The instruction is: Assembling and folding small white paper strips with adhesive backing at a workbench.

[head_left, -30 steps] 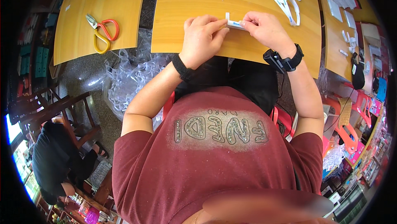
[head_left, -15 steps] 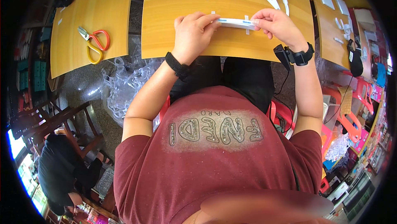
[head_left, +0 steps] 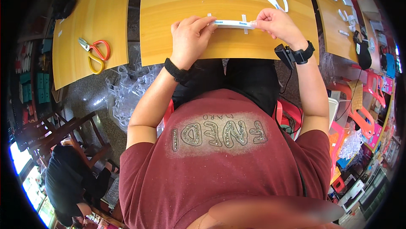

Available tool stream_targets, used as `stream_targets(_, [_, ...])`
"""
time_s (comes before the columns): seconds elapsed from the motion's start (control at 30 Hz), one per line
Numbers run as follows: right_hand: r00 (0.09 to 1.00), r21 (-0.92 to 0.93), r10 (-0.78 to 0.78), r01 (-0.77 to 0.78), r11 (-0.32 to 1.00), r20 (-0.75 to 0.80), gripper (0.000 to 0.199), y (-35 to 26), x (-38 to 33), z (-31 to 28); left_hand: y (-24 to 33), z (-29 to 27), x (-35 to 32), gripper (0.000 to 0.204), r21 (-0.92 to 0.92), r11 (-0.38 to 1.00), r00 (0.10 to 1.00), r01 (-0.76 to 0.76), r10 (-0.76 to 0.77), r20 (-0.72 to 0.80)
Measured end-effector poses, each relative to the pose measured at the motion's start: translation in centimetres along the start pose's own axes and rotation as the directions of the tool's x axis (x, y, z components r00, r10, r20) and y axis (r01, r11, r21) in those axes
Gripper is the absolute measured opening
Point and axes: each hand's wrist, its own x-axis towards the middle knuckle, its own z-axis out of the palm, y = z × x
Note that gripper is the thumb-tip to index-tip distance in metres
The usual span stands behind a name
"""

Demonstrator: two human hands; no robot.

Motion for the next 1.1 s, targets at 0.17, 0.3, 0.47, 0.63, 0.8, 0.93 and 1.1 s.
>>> stream_targets(0.17, [0.935,-0.136,-0.131,0.091,0.987,-0.328,0.024,1.9,0.9,-1.9,0.6,-1.4,0.6,0.022,-0.207,0.953,0.972,0.22,-0.196,0.133])
stream_targets(0.3, [0.717,-0.605,-0.484,0.109,0.789,-0.502,0.025,4.1,3.7,-2.6,0.5,-2.0,2.7,0.032,-0.344,0.915,0.977,0.209,-0.18,0.115])
stream_targets(0.47, [0.916,0.056,-0.247,0.277,0.959,-0.316,0.026,1.3,4.6,-1.4,0.9,-1.8,6.2,0.035,-0.407,0.852,0.94,0.328,-0.249,0.234])
stream_targets(0.63, [0.838,0.164,-0.446,0.511,0.844,-0.314,0.021,-2.9,3.5,0.5,2.6,-0.5,9.7,0.024,-0.811,0.265,0.852,0.522,-0.204,0.482])
stream_targets(0.8, [0.825,0.22,-0.419,0.52,0.826,-0.379,0.02,-5.2,3.1,0.2,3.1,-0.1,10.9,0.02,-0.808,0.433,0.917,0.399,-0.203,0.344])
stream_targets(0.93, [0.765,0.152,-0.474,0.582,0.799,-0.436,0.02,-5.1,3.6,0.2,3.6,-0.1,11.3,0.02,-0.846,0.337,0.909,0.413,-0.216,0.357])
stream_targets(1.1, [0.612,0.097,-0.57,0.723,0.684,-0.548,0.015,-5.4,3.9,1.6,3.4,0.1,12.0,0.017,-0.882,0.015,0.87,0.471,-0.173,0.461])
